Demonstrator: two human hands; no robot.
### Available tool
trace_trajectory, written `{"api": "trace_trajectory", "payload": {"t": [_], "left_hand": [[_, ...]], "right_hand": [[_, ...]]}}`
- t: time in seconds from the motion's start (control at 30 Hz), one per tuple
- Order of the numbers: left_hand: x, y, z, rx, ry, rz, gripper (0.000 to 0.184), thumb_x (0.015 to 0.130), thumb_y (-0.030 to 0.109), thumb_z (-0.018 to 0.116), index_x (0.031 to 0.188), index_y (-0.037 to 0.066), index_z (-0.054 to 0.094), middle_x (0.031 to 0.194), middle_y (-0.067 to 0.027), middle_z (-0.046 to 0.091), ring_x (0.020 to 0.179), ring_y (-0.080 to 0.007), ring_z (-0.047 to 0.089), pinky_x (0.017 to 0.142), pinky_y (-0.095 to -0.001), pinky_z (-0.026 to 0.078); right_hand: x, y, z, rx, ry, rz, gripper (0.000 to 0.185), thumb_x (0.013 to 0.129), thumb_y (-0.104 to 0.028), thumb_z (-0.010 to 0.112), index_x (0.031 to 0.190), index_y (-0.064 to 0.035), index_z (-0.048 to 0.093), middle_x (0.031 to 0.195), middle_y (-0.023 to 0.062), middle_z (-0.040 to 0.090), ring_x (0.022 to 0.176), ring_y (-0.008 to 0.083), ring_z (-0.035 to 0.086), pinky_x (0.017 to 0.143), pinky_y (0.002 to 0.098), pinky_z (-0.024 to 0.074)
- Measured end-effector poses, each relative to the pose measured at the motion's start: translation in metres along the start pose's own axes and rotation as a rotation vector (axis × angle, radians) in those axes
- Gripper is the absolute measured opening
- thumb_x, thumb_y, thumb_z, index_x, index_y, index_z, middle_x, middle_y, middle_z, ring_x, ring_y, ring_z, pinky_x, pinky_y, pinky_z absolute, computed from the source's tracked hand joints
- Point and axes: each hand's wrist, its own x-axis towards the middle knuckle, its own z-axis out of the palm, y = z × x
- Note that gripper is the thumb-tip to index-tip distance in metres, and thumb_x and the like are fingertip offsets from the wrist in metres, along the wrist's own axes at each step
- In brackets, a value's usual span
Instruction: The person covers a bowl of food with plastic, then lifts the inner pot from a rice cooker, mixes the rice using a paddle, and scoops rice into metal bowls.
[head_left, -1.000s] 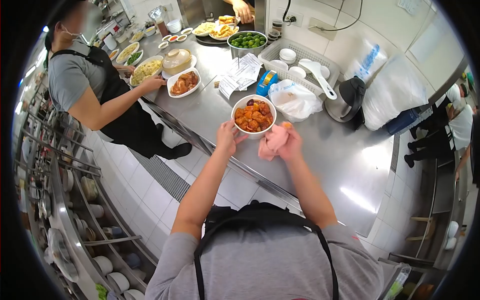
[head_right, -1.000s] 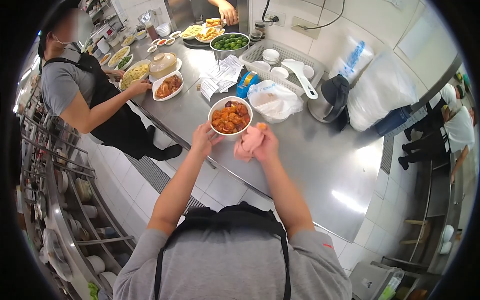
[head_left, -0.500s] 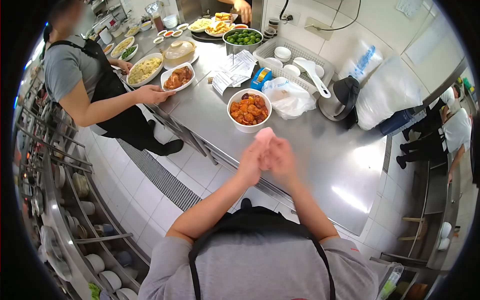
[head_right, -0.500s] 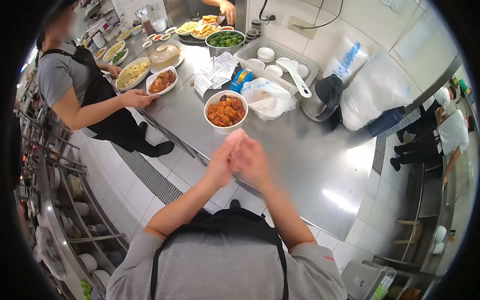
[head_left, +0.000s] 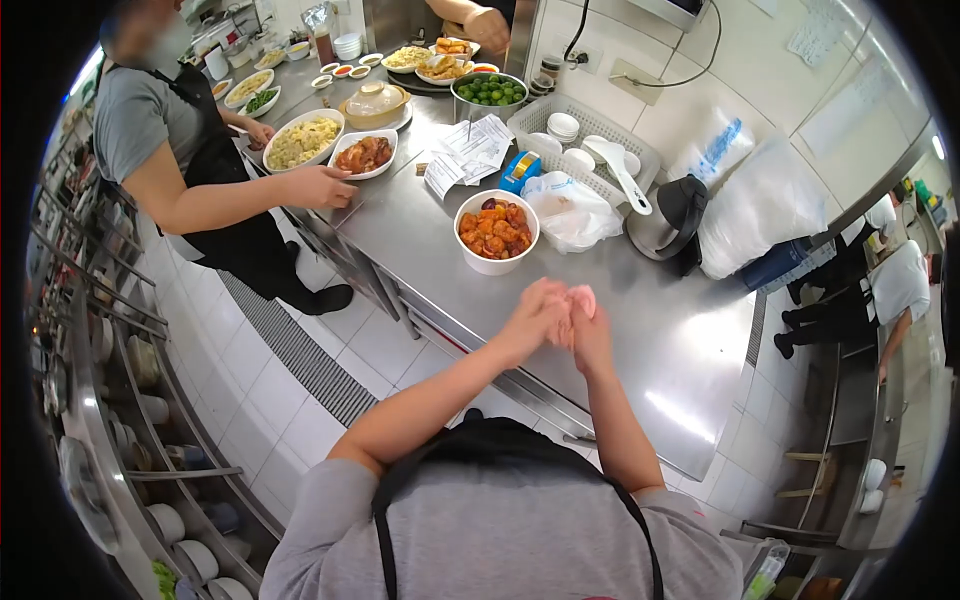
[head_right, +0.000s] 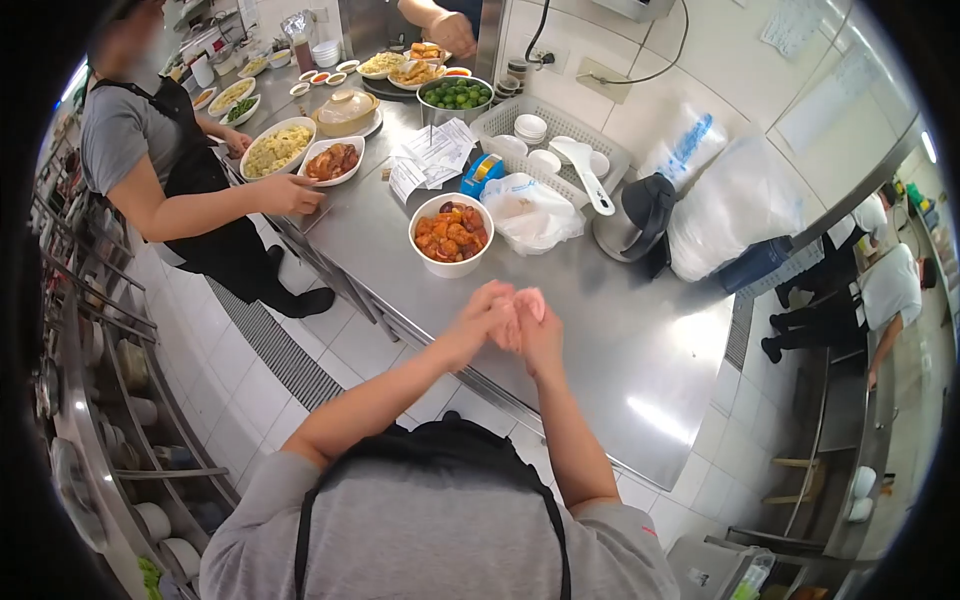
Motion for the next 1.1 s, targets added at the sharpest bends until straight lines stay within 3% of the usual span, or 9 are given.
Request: {"api": "trace_trajectory", "payload": {"t": [0.13, 0.43, 0.53, 0.67, 0.73, 0.83, 0.93, 0.97, 1.1], "left_hand": [[-0.003, 0.033, -0.058, -0.493, 0.545, -0.399, 0.048, 0.081, 0.028, 0.054, 0.117, 0.008, 0.030, 0.113, -0.0120, 0.036, 0.098, -0.0229, 0.040, 0.071, -0.0398, 0.047], [0.046, 0.015, -0.072, -0.661, 0.665, -0.341, 0.038, 0.083, 0.021, 0.049, 0.113, 0.007, 0.032, 0.112, -0.0114, 0.036, 0.092, -0.0289, 0.045, 0.074, -0.0429, 0.050], [0.047, 0.007, -0.072, -0.703, 0.668, -0.248, 0.033, 0.082, 0.025, 0.053, 0.102, 0.007, 0.035, 0.097, -0.0097, 0.043, 0.080, -0.0189, 0.048, 0.063, -0.0355, 0.052], [0.045, 0.008, -0.075, -0.674, 0.639, -0.232, 0.037, 0.082, 0.028, 0.053, 0.106, 0.008, 0.034, 0.100, -0.0096, 0.044, 0.088, -0.0216, 0.049, 0.068, -0.0387, 0.050], [0.029, 0.022, -0.062, -0.620, 0.709, -0.414, 0.037, 0.086, 0.028, 0.046, 0.115, 0.008, 0.034, 0.118, -0.0119, 0.036, 0.097, -0.0249, 0.046, 0.075, -0.0393, 0.047], [-0.015, 0.041, -0.019, -0.631, 0.410, -0.694, 0.037, 0.089, 0.032, 0.038, 0.119, 0.011, 0.035, 0.120, -0.0100, 0.039, 0.098, -0.0219, 0.046, 0.079, -0.0376, 0.042], [-0.041, 0.044, 0.005, -1.106, -0.021, -0.443, 0.039, 0.091, 0.035, 0.033, 0.122, 0.012, 0.034, 0.116, -0.0069, 0.045, 0.094, -0.0179, 0.049, 0.082, -0.0334, 0.041], [-0.048, 0.047, 0.007, -0.953, -0.019, -0.491, 0.039, 0.091, 0.036, 0.033, 0.120, 0.011, 0.037, 0.112, -0.0044, 0.048, 0.090, -0.0160, 0.050, 0.075, -0.0290, 0.042], [-0.082, 0.030, 0.003, -0.480, -0.240, -0.418, 0.036, 0.089, 0.032, 0.042, 0.113, 0.005, 0.046, 0.096, -0.0025, 0.055, 0.081, -0.0115, 0.052, 0.071, -0.0232, 0.041]], "right_hand": [[0.049, -0.048, 0.006, -0.530, 0.259, -0.487, 0.025, 0.081, -0.014, 0.050, 0.105, -0.0057, 0.050, 0.091, 0.0139, 0.057, 0.086, 0.0246, 0.057, 0.072, 0.0314, 0.0443], [0.111, -0.038, 0.041, -0.785, -0.101, -0.802, 0.010, 0.077, -0.010, 0.054, 0.080, -0.0042, 0.061, 0.075, 0.0083, 0.056, 0.064, 0.0215, 0.057, 0.055, 0.0325, 0.0439], [0.089, -0.039, 0.040, -0.251, -0.222, -0.094, 0.013, 0.076, -0.009, 0.055, 0.086, -0.0038, 0.061, 0.074, 0.0042, 0.056, 0.061, 0.0163, 0.056, 0.052, 0.0286, 0.0438], [0.082, -0.019, 0.006, -0.355, -0.285, -0.428, 0.026, 0.074, -0.005, 0.055, 0.100, -0.0036, 0.056, 0.078, 0.0028, 0.058, 0.064, 0.0143, 0.055, 0.051, 0.0255, 0.0441], [0.056, -0.025, -0.003, 0.171, -0.198, -0.023, 0.035, 0.074, -0.005, 0.052, 0.109, -0.0043, 0.050, 0.095, 0.0045, 0.058, 0.071, 0.0164, 0.057, 0.059, 0.0251, 0.0464], [0.009, -0.027, -0.007, -0.379, -0.436, -0.422, 0.033, 0.077, -0.009, 0.050, 0.110, -0.0028, 0.049, 0.113, 0.0069, 0.052, 0.084, 0.0243, 0.058, 0.072, 0.0304, 0.0469], [-0.065, -0.052, 0.024, -1.207, -0.081, -0.863, 0.034, 0.080, -0.014, 0.047, 0.113, -0.0021, 0.047, 0.123, 0.0093, 0.044, 0.093, 0.0295, 0.056, 0.079, 0.0342, 0.0448], [-0.073, -0.034, 0.026, -0.645, -0.097, -0.721, 0.028, 0.077, -0.011, 0.050, 0.104, -0.0034, 0.053, 0.115, 0.0141, 0.049, 0.110, 0.0329, 0.042, 0.090, 0.0379, 0.0355], [-0.116, -0.017, 0.001, -0.655, 0.056, -0.677, 0.021, 0.074, -0.010, 0.058, 0.094, -0.0061, 0.059, 0.101, 0.0099, 0.058, 0.090, 0.0270, 0.056, 0.073, 0.0336, 0.0458]]}}
